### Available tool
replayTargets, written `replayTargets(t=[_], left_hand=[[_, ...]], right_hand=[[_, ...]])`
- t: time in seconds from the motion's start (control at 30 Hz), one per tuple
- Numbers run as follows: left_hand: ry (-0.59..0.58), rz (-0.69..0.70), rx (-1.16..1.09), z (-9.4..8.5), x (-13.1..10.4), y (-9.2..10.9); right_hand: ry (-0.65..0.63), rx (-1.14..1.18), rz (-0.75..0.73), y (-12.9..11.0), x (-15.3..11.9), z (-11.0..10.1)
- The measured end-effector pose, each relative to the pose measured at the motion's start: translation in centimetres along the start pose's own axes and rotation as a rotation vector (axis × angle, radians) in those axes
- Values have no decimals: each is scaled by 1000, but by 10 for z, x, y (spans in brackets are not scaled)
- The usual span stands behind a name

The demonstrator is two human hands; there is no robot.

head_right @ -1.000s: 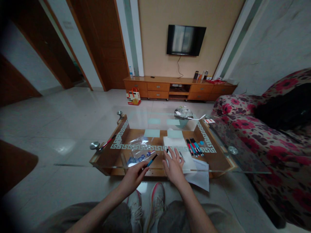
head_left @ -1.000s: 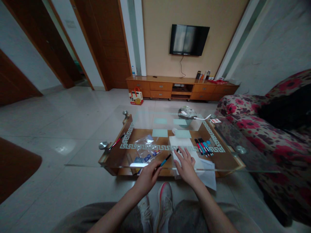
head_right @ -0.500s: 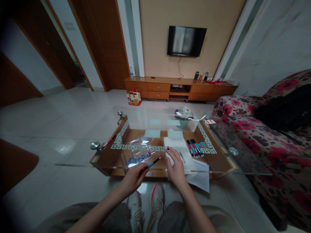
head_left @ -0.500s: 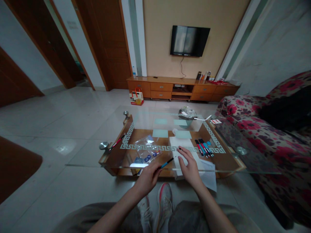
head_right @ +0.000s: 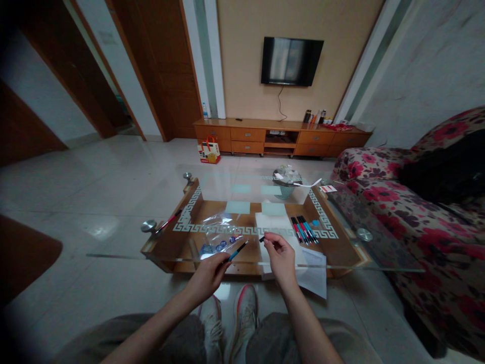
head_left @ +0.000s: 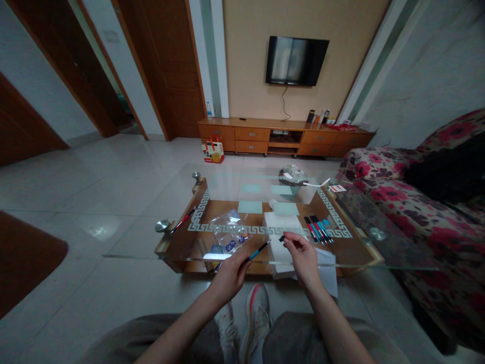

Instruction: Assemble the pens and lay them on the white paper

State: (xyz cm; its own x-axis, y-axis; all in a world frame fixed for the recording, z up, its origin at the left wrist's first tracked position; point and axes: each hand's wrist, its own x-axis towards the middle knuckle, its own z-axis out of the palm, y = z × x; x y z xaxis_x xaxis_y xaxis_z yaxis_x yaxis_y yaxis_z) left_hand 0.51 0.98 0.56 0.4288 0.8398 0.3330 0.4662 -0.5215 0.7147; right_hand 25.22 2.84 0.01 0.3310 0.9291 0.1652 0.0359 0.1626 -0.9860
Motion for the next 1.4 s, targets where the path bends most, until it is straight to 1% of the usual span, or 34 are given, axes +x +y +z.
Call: replayTargets(t=[0.07,0.23,0.4,0.57,0.77,1.07,1.4], left_hand=[[10,-9,9,0,0,0],[19,-61,53,1,0,0],[9,-61,74,3,-2,1],[-13,-61,95,4,-4,1],[-10,-64,100,2,-4,1],[-29,-64,102,0,-3,6],[-3,-43,96,0,-2,6]], right_hand=[[6,20,11,-2,0,1],[46,119,-29,-4,0,2],[35,128,18,-6,-1,2],[-13,103,-1,-11,-4,3],[-62,54,-2,-16,-6,5],[-119,51,24,-8,-5,4],[-166,49,42,-6,-6,5]])
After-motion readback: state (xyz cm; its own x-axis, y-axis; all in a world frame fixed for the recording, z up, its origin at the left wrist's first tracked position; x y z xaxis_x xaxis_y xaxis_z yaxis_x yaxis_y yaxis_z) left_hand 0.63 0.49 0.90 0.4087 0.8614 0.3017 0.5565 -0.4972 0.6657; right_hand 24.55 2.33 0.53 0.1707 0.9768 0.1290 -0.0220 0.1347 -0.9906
